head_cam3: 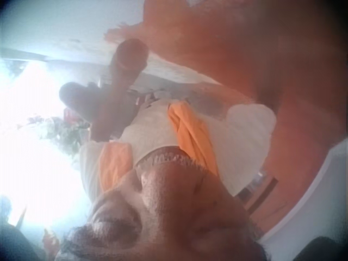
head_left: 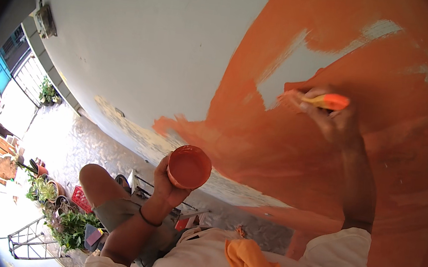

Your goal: The person paints a white ceiling with orange paint using a brush and a small container. They repeatedly dip the brush into the container and apply paint in broad strokes across the ceiling surface.

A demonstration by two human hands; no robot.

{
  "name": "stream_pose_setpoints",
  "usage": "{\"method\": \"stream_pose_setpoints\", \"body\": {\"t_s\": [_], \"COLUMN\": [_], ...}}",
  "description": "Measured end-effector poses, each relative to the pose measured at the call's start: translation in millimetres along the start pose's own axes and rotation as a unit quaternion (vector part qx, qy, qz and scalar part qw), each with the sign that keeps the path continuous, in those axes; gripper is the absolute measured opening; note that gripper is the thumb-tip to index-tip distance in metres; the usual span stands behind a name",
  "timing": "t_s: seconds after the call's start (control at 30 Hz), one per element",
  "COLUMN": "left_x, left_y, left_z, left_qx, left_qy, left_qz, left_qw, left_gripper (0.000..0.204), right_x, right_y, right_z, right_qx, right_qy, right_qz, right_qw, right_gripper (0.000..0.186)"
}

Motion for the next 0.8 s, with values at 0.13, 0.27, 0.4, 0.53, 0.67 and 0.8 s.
{"method": "stream_pose_setpoints", "body": {"t_s": [0.13, 0.27, 0.4, 0.53, 0.67, 0.8], "left_x": [-3, 0, -3, -3, 0, -1], "left_y": [-4, -8, -6, -5, -9, 2], "left_z": [0, -4, -2, -1, -4, 3], "left_qx": [-0.009, -0.001, -0.001, -0.013, -0.012, -0.013], "left_qy": [-0.001, 0.010, 0.000, -0.002, 0.007, 0.003], "left_qz": [0.018, 0.008, 0.018, -0.001, -0.004, -0.030], "left_qw": [1.000, 1.000, 1.000, 1.000, 1.000, 0.999], "left_gripper": [0.053, 0.055, 0.057, 0.056, 0.056, 0.054], "right_x": [12, 13, 12, -29, -74, -26], "right_y": [92, 176, 243, 295, 282, 145], "right_z": [-53, -102, -111, -117, -95, -88], "right_qx": [-0.021, -0.094, -0.095, -0.134, -0.024, 0.092], "right_qy": [0.107, 0.155, 0.161, 0.210, 0.245, 0.223], "right_qz": [0.121, 0.176, 0.256, 0.413, 0.435, 0.287], "right_qw": [0.987, 0.967, 0.948, 0.876, 0.866, 0.927], "right_gripper": [0.018, 0.022, 0.022, 0.019, 0.015, 0.020]}}
Point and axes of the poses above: each hand's wrist, its own x-axis towards the middle knuckle, its own y-axis out of the back of the hand, z = x × y, the point moved 7 cm from there along x, towards the middle knuckle, and after that the axes turned 15 degrees about -y, right-handed, at the moved point
